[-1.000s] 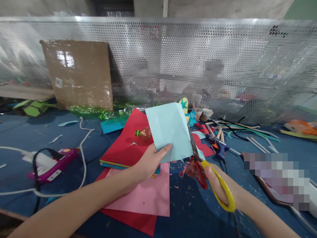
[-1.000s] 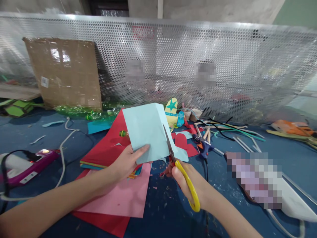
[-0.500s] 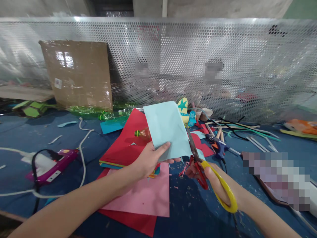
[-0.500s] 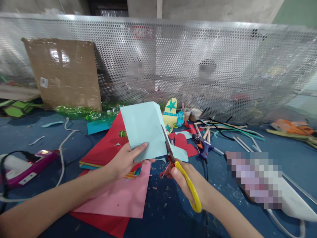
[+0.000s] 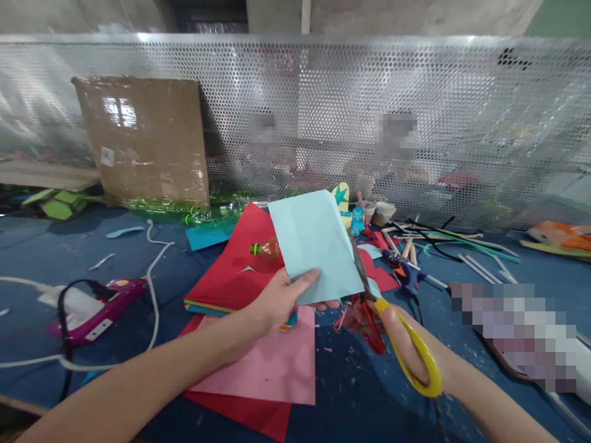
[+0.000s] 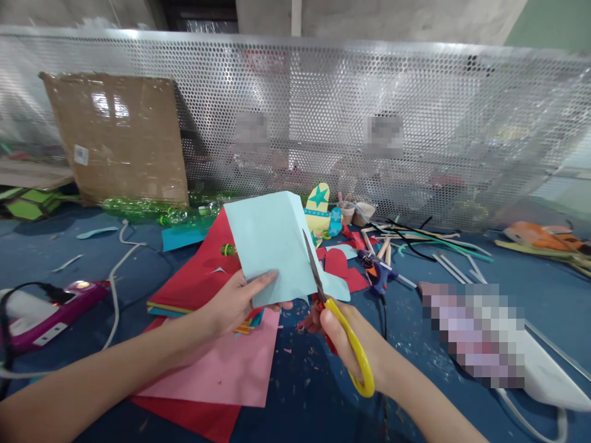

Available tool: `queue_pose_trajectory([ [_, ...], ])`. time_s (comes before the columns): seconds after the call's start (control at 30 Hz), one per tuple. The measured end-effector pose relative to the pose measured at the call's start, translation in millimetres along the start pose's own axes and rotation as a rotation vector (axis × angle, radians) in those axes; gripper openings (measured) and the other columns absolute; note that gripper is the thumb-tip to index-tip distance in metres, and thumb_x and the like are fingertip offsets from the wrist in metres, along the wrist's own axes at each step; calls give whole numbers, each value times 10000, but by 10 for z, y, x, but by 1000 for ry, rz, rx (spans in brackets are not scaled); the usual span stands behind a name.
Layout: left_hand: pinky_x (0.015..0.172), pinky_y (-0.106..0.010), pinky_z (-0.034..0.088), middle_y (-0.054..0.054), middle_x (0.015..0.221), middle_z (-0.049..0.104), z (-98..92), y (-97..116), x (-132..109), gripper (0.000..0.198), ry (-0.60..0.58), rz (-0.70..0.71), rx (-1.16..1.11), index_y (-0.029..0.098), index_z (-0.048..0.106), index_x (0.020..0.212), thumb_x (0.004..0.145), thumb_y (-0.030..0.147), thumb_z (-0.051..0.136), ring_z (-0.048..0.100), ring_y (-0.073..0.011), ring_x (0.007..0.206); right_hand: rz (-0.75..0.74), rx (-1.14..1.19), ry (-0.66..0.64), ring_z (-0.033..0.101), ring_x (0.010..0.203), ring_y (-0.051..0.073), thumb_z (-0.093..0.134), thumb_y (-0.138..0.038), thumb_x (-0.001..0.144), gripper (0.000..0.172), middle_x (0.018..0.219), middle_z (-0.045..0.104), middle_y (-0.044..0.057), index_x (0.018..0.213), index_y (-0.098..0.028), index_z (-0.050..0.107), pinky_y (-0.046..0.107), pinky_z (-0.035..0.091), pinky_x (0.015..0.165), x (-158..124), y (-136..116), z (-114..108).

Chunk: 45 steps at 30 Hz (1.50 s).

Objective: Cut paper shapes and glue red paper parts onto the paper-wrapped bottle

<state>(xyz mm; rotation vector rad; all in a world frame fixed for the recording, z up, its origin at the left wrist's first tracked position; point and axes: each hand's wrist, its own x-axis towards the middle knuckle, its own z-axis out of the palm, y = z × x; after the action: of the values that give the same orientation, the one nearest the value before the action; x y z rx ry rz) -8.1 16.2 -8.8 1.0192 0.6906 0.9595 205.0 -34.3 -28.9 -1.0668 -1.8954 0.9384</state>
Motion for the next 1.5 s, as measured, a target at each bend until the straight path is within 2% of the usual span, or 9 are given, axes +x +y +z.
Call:
queue_pose_trajectory([
  [0.17, 624, -325, 543, -105, 794, 729, -5, -12, -3, 394, 3, 0, 33, 117, 666, 994, 766, 434, 714, 698, -219, 640, 108, 0, 1, 503, 557, 180, 198, -671, 906, 550, 621, 508, 14, 683, -238, 455, 337, 509, 568, 12, -87, 33],
  [0.27, 637, -345, 541, -107, 792, 729, -4, -13, -3, 416, 15, 2, 46, 117, 669, 996, 755, 452, 718, 695, -226, 637, 149, 5, 15, 467, 492, 157, 188, -699, 891, 558, 576, 442, -10, 642, -245, 396, 320, 491, 505, 11, -120, 47],
  [0.43, 642, -340, 534, -101, 812, 726, -6, 0, -8, 388, 0, 7, 57, 126, 663, 1005, 777, 438, 702, 698, -225, 660, 99, 1, 22, 441, 406, 121, 171, -775, 836, 613, 539, 387, -44, 655, -233, 393, 282, 400, 420, 22, -97, 44],
  [0.67, 631, -329, 530, -89, 789, 723, -19, -5, -23, 338, 9, 28, 84, 130, 668, 961, 801, 428, 679, 693, -217, 658, 134, 29, 39, 372, 362, 97, 197, -791, 820, 609, 508, 367, -59, 663, -232, 379, 258, 321, 369, -1, -56, 58],
  [0.9, 627, -334, 533, -96, 801, 723, -20, 1, -21, 348, 12, 40, 86, 132, 668, 976, 796, 430, 681, 692, -223, 657, 62, 6, 52, 292, 380, 86, 234, -759, 843, 576, 554, 358, -58, 725, -225, 417, 238, 298, 318, 31, -123, 45],
  [1.1, 616, -345, 538, -102, 813, 720, 11, 20, -34, 346, 30, 41, 42, 129, 673, 961, 766, 412, 713, 688, -228, 637, 70, -68, 57, 290, 384, 87, 229, -781, 820, 582, 517, 350, -57, 655, -238, 359, 227, 279, 319, 41, -185, 12],
  [1.17, 644, -363, 546, -110, 875, 723, 13, 16, -32, 349, 53, 35, 16, 136, 681, 974, 747, 396, 732, 694, -244, 690, 78, -75, 62, 289, 378, 86, 228, -787, 815, 586, 501, 356, -56, 637, -241, 341, 227, 275, 320, 42, -189, 8],
  [1.33, 850, -348, 523, -82, 987, 727, -9, 62, -16, 348, 118, 79, -55, 164, 718, 929, 658, 364, 804, 661, -260, 952, 86, -56, 67, 283, 374, 90, 232, -802, 802, 594, 508, 338, -59, 652, -241, 355, 232, 265, 310, 45, -168, 3],
  [1.5, 898, -364, 514, -80, 1099, 704, -42, 167, 6, 379, 168, 151, -30, 184, 709, 980, 675, 394, 790, 618, -287, 1071, 74, -38, 25, 284, 366, 78, 241, -803, 803, 590, 530, 345, -59, 655, -241, 339, 224, 292, 303, 34, -153, 1],
])
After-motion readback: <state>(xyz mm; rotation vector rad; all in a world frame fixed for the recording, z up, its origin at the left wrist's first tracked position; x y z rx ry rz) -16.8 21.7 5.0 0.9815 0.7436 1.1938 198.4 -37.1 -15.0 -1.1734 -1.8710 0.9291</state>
